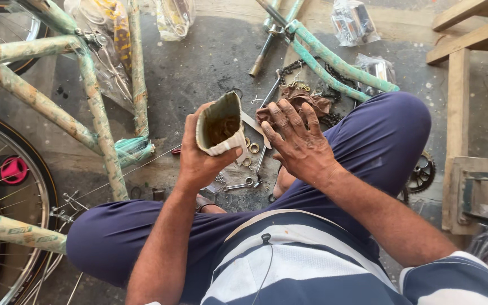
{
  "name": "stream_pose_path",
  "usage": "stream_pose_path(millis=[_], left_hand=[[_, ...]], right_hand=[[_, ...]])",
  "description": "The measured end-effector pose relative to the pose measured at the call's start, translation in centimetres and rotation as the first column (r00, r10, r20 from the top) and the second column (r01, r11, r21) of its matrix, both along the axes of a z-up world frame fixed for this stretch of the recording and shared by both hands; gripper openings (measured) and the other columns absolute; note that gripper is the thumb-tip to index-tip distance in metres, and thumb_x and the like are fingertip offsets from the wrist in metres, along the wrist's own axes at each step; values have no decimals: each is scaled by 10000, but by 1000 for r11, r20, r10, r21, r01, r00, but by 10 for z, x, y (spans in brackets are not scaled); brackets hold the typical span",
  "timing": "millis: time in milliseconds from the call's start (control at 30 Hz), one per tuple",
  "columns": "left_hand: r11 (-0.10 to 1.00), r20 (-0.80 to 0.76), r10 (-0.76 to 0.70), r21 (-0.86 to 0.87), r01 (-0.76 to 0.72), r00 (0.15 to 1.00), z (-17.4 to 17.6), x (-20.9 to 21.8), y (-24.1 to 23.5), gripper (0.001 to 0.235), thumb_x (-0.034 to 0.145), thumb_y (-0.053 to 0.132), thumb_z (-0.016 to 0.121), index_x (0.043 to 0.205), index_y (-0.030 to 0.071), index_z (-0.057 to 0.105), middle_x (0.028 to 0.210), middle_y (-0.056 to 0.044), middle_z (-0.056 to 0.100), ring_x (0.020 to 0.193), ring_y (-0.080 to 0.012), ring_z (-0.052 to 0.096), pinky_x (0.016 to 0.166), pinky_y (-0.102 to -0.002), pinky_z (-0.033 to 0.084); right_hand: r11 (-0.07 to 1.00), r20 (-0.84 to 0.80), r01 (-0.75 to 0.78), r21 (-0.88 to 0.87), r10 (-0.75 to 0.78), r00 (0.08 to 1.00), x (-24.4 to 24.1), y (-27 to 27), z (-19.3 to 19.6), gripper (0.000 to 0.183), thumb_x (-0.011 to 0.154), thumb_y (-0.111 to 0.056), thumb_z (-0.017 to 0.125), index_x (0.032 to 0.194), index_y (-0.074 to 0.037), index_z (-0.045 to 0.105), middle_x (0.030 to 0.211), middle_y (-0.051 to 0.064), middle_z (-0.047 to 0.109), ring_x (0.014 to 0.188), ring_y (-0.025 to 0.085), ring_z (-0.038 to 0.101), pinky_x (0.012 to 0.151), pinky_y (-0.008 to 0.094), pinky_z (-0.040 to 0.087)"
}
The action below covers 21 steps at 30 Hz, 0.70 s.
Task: The person sits on the ground and cleans a bicycle fork tube using a small brush and a rag. They scrub the interior and exterior of the tube, then wipe it with a cloth. The person also handles a small container and other bicycle parts scattered on the floor.
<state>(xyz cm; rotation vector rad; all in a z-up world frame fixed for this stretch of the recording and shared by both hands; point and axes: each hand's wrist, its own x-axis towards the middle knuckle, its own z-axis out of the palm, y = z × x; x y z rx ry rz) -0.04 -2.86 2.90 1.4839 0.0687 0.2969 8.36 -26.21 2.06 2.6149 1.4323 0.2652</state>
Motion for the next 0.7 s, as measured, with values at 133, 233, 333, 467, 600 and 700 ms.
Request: stream_pose_path(millis=[133,233,333,467,600,700], left_hand=[[876,9,102,474,-94,995,4,0,-4,840,678,66,905,1427,100,528,1248,-121,550,1186,-252,599,1036,-391,533],[752,48,132,646,-132,990,0,0,-8,860,672,100,909,1440,120,523,1249,-120,561,1182,-306,576,1025,-429,506],[658,30,141,744,-117,990,-5,1,-13,878,625,138,904,1424,121,541,1241,-131,567,1176,-335,553,1003,-480,457],[460,142,99,871,-172,985,-10,2,-22,861,669,220,900,1440,96,538,1232,-182,542,1182,-351,515,1027,-559,375],[283,45,125,956,-79,991,-15,2,-37,756,720,142,771,1446,91,564,1165,-167,561,1153,-319,528,1026,-575,357],[73,28,168,997,-41,985,-26,7,-50,636,825,78,693,1449,96,575,1129,-136,577,1139,-279,541,1021,-568,346]], right_hand=[[1000,17,-18,17,18,1000,2,-4,6,862,767,-508,800,1522,-202,516,1623,130,383,1539,309,252,1252,554,78],[998,1,-19,53,19,1000,3,-6,13,824,777,-506,794,1490,-174,550,1610,130,406,1529,303,287,1257,542,116],[998,-64,-14,62,18,998,5,-7,22,788,779,-472,782,1462,-143,568,1570,150,448,1486,309,348,1228,526,196],[999,-72,-1,34,4,997,6,-4,27,709,850,-420,713,1446,-67,561,1488,195,524,1405,341,448,1176,527,294],[996,125,2,-84,8,992,3,6,24,587,919,-301,629,1455,-73,561,1410,201,587,1322,330,539,1164,493,331],[982,129,-40,-184,64,990,-5,16,21,490,923,-280,610,1364,-68,596,1270,198,636,1193,336,599,1138,510,344]])
